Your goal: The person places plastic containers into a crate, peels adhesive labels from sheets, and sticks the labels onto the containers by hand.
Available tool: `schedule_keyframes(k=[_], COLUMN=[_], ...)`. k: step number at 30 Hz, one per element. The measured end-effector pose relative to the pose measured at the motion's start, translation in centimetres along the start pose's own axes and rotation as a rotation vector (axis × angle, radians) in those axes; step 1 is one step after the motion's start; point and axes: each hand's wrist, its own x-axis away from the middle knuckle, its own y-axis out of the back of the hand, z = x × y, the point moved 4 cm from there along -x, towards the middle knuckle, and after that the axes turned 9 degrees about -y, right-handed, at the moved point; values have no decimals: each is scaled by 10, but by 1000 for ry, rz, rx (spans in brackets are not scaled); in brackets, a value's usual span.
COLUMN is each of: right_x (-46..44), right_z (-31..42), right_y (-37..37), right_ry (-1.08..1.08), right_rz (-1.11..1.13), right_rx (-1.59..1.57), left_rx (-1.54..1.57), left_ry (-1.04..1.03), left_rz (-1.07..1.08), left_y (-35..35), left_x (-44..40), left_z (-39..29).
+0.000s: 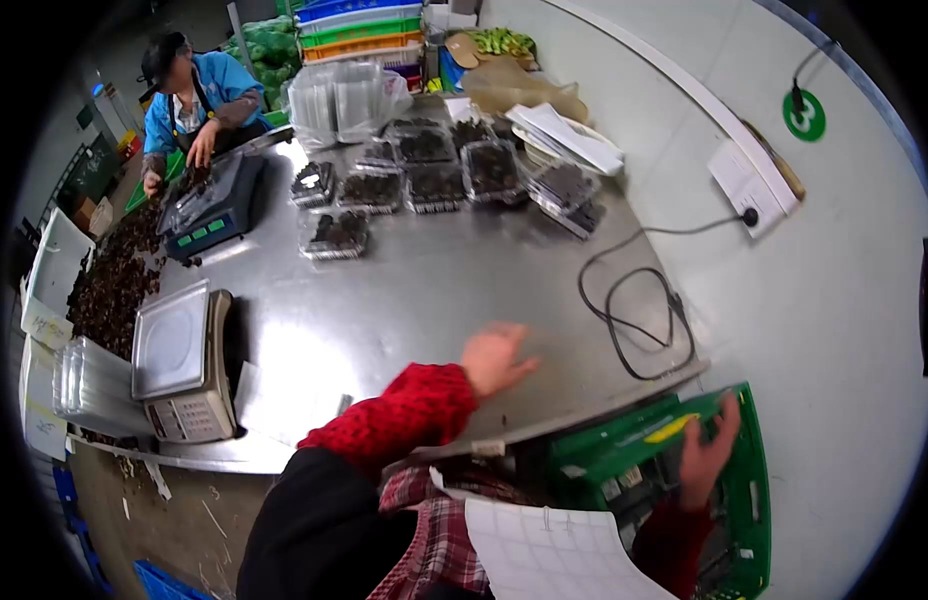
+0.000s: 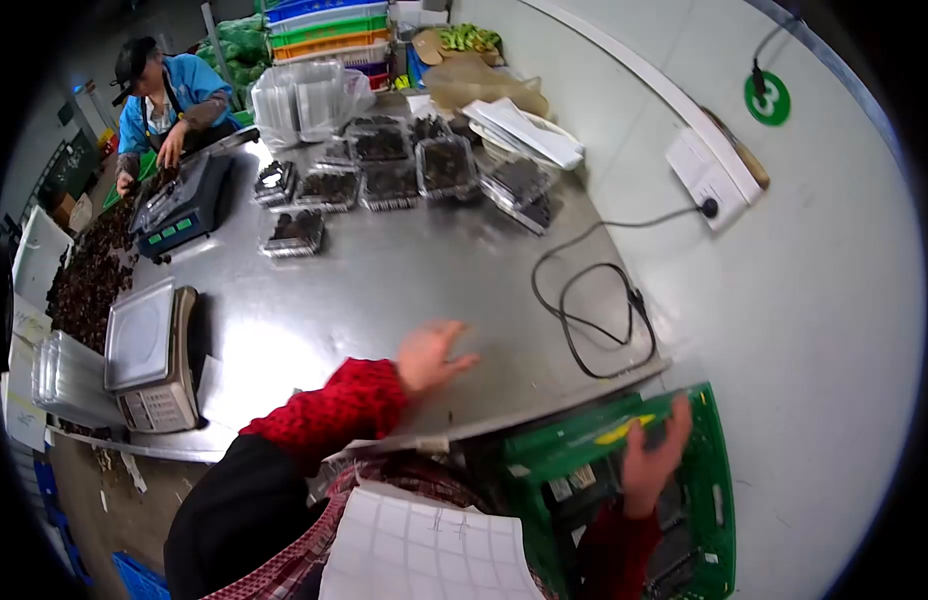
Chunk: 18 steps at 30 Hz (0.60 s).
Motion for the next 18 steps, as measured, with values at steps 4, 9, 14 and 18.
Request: schedule_keyframes(k=[4,9,14,18], right_x=[-79,-175,-236,-192], right_z=[94,163,200,183], right_y=[-173,-378,-519,-538], right_ry=[265,428,408,397], right_rz=[401,419,399,428], right_rx=[-56,153,452,669], left_rx=[-132,-378,-435,-479], left_ry=[-6,129,148,203], left_rz=[-109,-152,-60,-60], left_y=[63,108,85,60], left_x=[-14,-100,-179,-143], left_z=[140,260,352,340])
